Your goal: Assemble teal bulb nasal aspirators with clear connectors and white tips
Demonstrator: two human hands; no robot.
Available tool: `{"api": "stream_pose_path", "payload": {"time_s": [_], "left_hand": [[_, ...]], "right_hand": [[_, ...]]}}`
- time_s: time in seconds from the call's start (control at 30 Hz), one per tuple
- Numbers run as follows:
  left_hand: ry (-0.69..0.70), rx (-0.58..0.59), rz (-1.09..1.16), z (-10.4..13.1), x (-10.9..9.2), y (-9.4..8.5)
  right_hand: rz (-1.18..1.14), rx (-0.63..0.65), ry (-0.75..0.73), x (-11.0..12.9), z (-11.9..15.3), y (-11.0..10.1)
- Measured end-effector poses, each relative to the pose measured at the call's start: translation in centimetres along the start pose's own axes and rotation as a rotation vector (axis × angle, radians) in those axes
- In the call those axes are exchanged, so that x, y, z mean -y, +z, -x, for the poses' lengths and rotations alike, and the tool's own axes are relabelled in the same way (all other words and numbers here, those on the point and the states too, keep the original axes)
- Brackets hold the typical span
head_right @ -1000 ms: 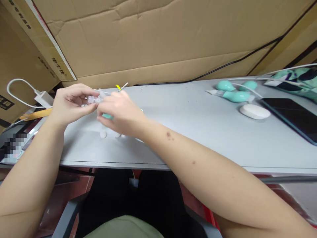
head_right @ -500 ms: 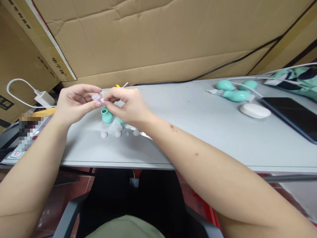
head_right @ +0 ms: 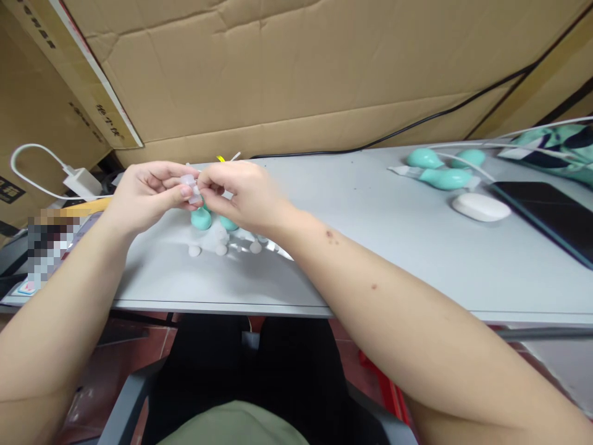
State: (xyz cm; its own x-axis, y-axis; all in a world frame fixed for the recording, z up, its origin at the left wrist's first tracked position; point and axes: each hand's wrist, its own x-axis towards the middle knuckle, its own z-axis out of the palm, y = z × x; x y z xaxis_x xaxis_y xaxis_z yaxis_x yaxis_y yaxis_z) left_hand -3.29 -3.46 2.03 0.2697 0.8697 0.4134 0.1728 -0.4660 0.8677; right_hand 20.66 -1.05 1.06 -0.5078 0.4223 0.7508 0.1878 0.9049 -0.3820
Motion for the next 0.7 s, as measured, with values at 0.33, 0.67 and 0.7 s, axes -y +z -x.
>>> {"api": "stream_pose_path", "payload": {"time_s": [0.33, 0.67, 0.7], "left_hand": [[-0.057, 0.005, 0.079, -0.08, 0.54, 0.11], [-0.074, 0.059, 0.116, -0.16, 0.48, 0.38], [-0.077, 0.073, 0.132, -0.17, 0.38, 0.37]], "right_hand": [[0.278, 0.170, -0.028, -0.50, -0.05, -0.26], [0.296, 0.200, 0.032, -0.04, -0.34, -0.33], [0.287, 0.204, 0.042, 0.09, -0.35, -0.43]]}}
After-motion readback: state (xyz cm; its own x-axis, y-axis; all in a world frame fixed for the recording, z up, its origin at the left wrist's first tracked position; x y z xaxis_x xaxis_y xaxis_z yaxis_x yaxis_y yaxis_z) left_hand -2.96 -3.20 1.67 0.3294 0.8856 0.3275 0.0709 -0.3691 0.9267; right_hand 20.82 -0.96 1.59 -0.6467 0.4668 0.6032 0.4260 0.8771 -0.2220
